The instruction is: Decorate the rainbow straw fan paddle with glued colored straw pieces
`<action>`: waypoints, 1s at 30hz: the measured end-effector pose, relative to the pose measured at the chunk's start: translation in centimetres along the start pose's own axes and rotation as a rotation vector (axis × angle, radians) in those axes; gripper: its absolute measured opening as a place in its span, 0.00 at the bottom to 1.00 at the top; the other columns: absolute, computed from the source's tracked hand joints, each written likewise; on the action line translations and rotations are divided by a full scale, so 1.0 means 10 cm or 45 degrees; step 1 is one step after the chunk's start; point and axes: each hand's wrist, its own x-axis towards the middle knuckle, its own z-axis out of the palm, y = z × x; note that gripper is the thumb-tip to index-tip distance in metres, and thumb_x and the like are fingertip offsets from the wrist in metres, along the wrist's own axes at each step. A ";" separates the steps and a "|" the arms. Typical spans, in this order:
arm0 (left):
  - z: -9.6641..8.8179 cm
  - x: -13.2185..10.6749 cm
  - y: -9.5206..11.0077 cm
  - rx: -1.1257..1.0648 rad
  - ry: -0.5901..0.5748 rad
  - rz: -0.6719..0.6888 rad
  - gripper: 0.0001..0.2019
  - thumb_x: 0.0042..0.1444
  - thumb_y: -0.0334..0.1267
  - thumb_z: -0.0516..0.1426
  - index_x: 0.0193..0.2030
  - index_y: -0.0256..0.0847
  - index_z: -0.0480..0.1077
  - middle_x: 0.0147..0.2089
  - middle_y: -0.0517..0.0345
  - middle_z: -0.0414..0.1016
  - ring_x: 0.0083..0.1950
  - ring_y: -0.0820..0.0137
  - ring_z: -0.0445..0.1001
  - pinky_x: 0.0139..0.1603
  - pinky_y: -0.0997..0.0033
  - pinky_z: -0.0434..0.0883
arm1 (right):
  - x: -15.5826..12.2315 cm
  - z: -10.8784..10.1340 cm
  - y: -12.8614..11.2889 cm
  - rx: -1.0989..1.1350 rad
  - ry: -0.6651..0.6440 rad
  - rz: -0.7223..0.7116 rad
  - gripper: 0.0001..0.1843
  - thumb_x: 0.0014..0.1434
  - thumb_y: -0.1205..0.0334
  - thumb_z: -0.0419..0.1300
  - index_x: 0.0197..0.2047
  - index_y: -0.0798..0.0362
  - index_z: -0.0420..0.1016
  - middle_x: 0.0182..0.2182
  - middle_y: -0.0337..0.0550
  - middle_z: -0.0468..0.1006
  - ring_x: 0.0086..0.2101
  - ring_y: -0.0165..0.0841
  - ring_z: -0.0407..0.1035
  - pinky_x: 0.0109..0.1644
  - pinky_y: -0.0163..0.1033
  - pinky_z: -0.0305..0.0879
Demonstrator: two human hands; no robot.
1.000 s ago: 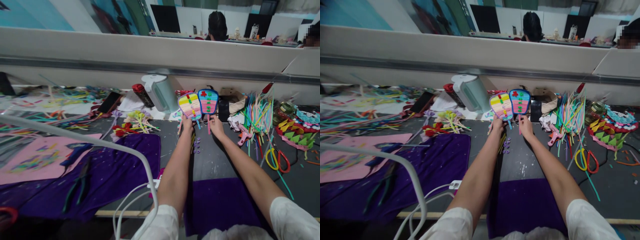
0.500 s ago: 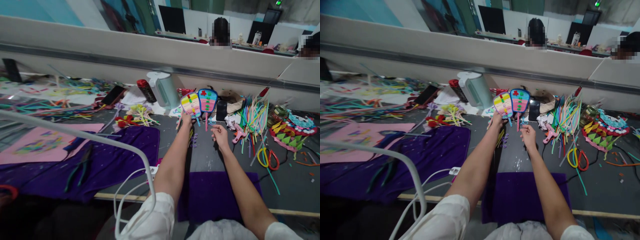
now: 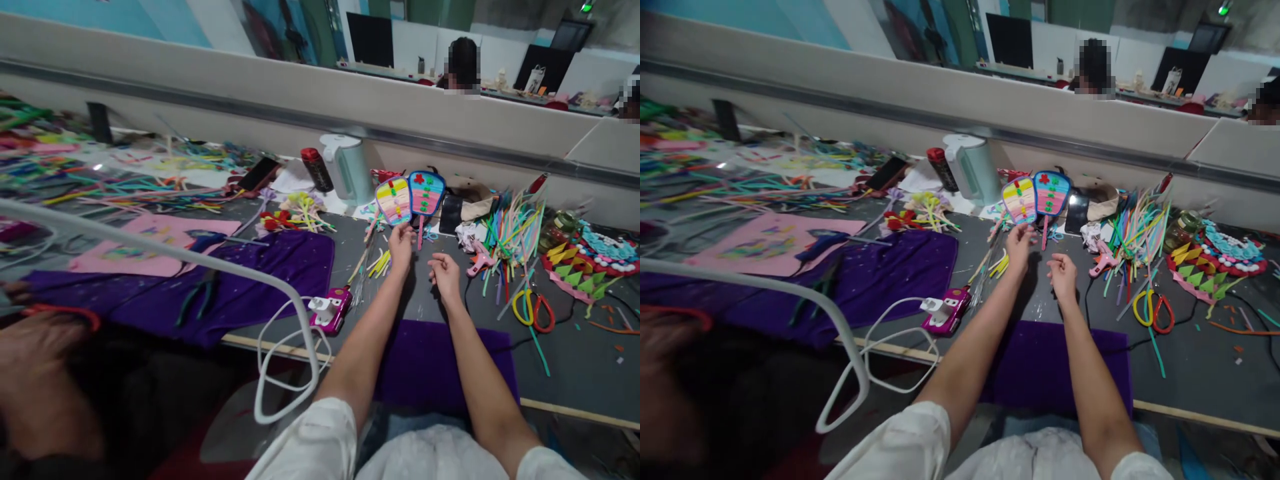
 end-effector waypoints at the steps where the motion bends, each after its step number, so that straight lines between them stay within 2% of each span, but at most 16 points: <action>1: -0.02 -0.15 -0.05 0.196 -0.046 0.144 0.11 0.59 0.28 0.58 0.48 0.41 0.75 0.38 0.55 0.77 0.33 0.71 0.73 0.35 0.75 0.69 | 0.00 0.00 0.04 -0.010 0.008 -0.015 0.14 0.52 0.61 0.57 0.42 0.53 0.74 0.32 0.39 0.81 0.19 0.25 0.66 0.17 0.28 0.56; 4: -0.11 -0.53 -0.22 0.629 -0.141 0.378 0.11 0.64 0.34 0.55 0.51 0.40 0.74 0.37 0.57 0.76 0.30 0.71 0.70 0.34 0.73 0.69 | 0.00 0.00 0.15 -0.023 0.016 -0.050 0.14 0.52 0.58 0.58 0.41 0.54 0.74 0.30 0.40 0.80 0.20 0.26 0.66 0.19 0.30 0.58; 8: -0.23 -0.78 -0.34 1.012 -0.167 0.578 0.14 0.67 0.35 0.50 0.54 0.40 0.73 0.47 0.50 0.78 0.46 0.65 0.76 0.51 0.65 0.71 | 0.01 -0.01 0.25 -0.045 0.030 -0.201 0.16 0.52 0.54 0.61 0.42 0.53 0.76 0.33 0.43 0.80 0.29 0.31 0.71 0.31 0.35 0.69; 10: -0.25 -0.82 -0.35 1.085 -0.172 0.639 0.14 0.67 0.35 0.49 0.53 0.40 0.72 0.50 0.49 0.78 0.50 0.64 0.76 0.54 0.65 0.70 | 0.02 -0.01 0.25 -0.077 0.072 -0.305 0.17 0.53 0.52 0.61 0.42 0.53 0.76 0.35 0.45 0.80 0.33 0.33 0.73 0.39 0.38 0.71; 13: -0.25 -0.85 -0.34 1.135 -0.193 0.661 0.12 0.66 0.39 0.53 0.53 0.40 0.72 0.39 0.56 0.75 0.40 0.67 0.74 0.46 0.68 0.69 | 0.00 -0.02 0.24 -0.125 0.089 -0.353 0.17 0.55 0.50 0.60 0.40 0.54 0.76 0.34 0.44 0.80 0.34 0.34 0.72 0.43 0.40 0.69; 16: -0.23 -0.87 -0.35 1.113 -0.195 0.660 0.13 0.63 0.41 0.56 0.53 0.40 0.71 0.28 0.66 0.64 0.29 0.72 0.66 0.36 0.72 0.65 | -0.02 -0.02 0.23 -0.215 0.072 -0.347 0.16 0.57 0.46 0.58 0.33 0.52 0.73 0.28 0.39 0.75 0.30 0.32 0.68 0.40 0.38 0.66; 18: -0.22 -0.87 -0.37 1.037 -0.176 0.665 0.13 0.63 0.39 0.56 0.52 0.40 0.70 0.27 0.68 0.61 0.28 0.73 0.64 0.35 0.74 0.63 | -0.04 -0.03 0.22 -0.292 0.073 -0.348 0.17 0.58 0.46 0.58 0.28 0.50 0.69 0.24 0.36 0.71 0.28 0.31 0.65 0.37 0.37 0.63; 21: -0.21 -0.84 -0.40 0.901 -0.135 0.679 0.17 0.59 0.36 0.57 0.55 0.40 0.68 0.27 0.69 0.62 0.28 0.74 0.65 0.35 0.75 0.65 | -0.05 -0.06 0.21 -0.386 0.102 -0.360 0.17 0.58 0.48 0.57 0.25 0.49 0.64 0.21 0.33 0.66 0.26 0.31 0.61 0.36 0.37 0.60; 24: -0.20 -0.77 -0.43 0.781 -0.074 0.646 0.24 0.58 0.34 0.58 0.62 0.41 0.65 0.28 0.68 0.64 0.30 0.73 0.68 0.38 0.75 0.68 | -0.03 -0.08 0.23 -0.440 0.185 -0.366 0.15 0.59 0.50 0.56 0.26 0.49 0.65 0.23 0.35 0.69 0.28 0.32 0.64 0.38 0.37 0.63; 26: -0.21 -0.72 -0.45 0.720 -0.026 0.596 0.28 0.58 0.33 0.58 0.66 0.42 0.61 0.35 0.62 0.71 0.38 0.71 0.74 0.43 0.73 0.71 | -0.02 -0.08 0.26 -0.430 0.219 -0.386 0.10 0.59 0.52 0.56 0.34 0.51 0.70 0.31 0.40 0.76 0.34 0.33 0.69 0.42 0.38 0.67; 28: -0.24 -0.67 -0.47 0.695 0.016 0.558 0.31 0.58 0.32 0.57 0.69 0.45 0.58 0.50 0.51 0.75 0.51 0.67 0.77 0.49 0.70 0.74 | 0.00 -0.06 0.30 -0.401 0.213 -0.405 0.15 0.58 0.57 0.57 0.47 0.53 0.71 0.43 0.48 0.79 0.40 0.34 0.72 0.44 0.38 0.70; 30: -0.28 -0.61 -0.48 0.701 0.060 0.533 0.32 0.57 0.30 0.56 0.69 0.48 0.56 0.66 0.44 0.67 0.62 0.64 0.74 0.55 0.66 0.74 | 0.02 -0.05 0.33 -0.388 0.188 -0.411 0.23 0.57 0.61 0.57 0.56 0.53 0.68 0.52 0.53 0.76 0.42 0.33 0.74 0.43 0.38 0.72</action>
